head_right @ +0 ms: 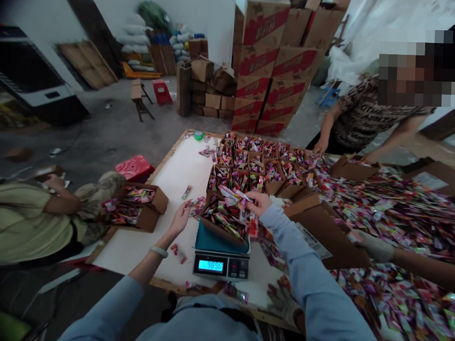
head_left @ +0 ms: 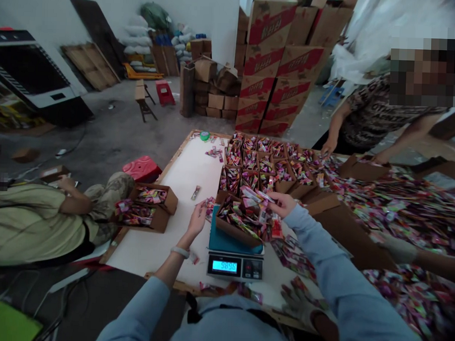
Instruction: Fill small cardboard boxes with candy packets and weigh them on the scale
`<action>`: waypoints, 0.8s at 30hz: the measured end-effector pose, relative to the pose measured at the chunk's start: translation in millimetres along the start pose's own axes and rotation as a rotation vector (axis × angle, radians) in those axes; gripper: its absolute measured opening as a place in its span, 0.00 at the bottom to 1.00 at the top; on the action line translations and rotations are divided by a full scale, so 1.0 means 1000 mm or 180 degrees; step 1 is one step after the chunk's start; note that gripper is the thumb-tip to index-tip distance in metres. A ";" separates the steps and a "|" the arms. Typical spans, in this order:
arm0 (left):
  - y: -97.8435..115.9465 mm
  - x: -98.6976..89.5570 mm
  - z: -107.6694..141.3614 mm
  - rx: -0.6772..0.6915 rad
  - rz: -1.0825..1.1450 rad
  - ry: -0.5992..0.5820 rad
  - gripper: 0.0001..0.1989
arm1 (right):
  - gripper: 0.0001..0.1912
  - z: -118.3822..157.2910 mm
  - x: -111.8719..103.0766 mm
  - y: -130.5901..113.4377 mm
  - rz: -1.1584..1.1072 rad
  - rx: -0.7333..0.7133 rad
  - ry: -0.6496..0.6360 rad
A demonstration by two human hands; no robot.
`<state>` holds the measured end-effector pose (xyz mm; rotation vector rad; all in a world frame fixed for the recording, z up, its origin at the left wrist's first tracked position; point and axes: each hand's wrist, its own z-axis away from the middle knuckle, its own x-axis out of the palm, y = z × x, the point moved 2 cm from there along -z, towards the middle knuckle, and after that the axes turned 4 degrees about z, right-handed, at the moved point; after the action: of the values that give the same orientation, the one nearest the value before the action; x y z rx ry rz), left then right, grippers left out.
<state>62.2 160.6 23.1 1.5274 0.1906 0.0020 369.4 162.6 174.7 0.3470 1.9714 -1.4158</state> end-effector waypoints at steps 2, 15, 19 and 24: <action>-0.003 0.002 0.000 -0.0031 -0.0041 0.0023 0.20 | 0.21 0.003 -0.005 0.001 0.0078 0.0103 0.0151; -0.012 0.005 -0.001 -0.0025 -0.0084 0.0011 0.19 | 0.25 0.061 -0.030 0.033 0.0246 0.0691 0.0457; -0.021 0.003 0.000 -0.0051 -0.0115 0.0072 0.18 | 0.25 0.120 -0.034 0.073 0.0505 0.1183 0.0421; -0.037 0.005 0.003 -0.0170 -0.0165 0.0147 0.18 | 0.22 0.181 -0.023 0.108 0.0502 0.1609 0.0384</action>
<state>63.4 156.5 -13.9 1.4697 0.2648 0.0012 513.9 41.5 77.8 0.8114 1.6091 -1.8096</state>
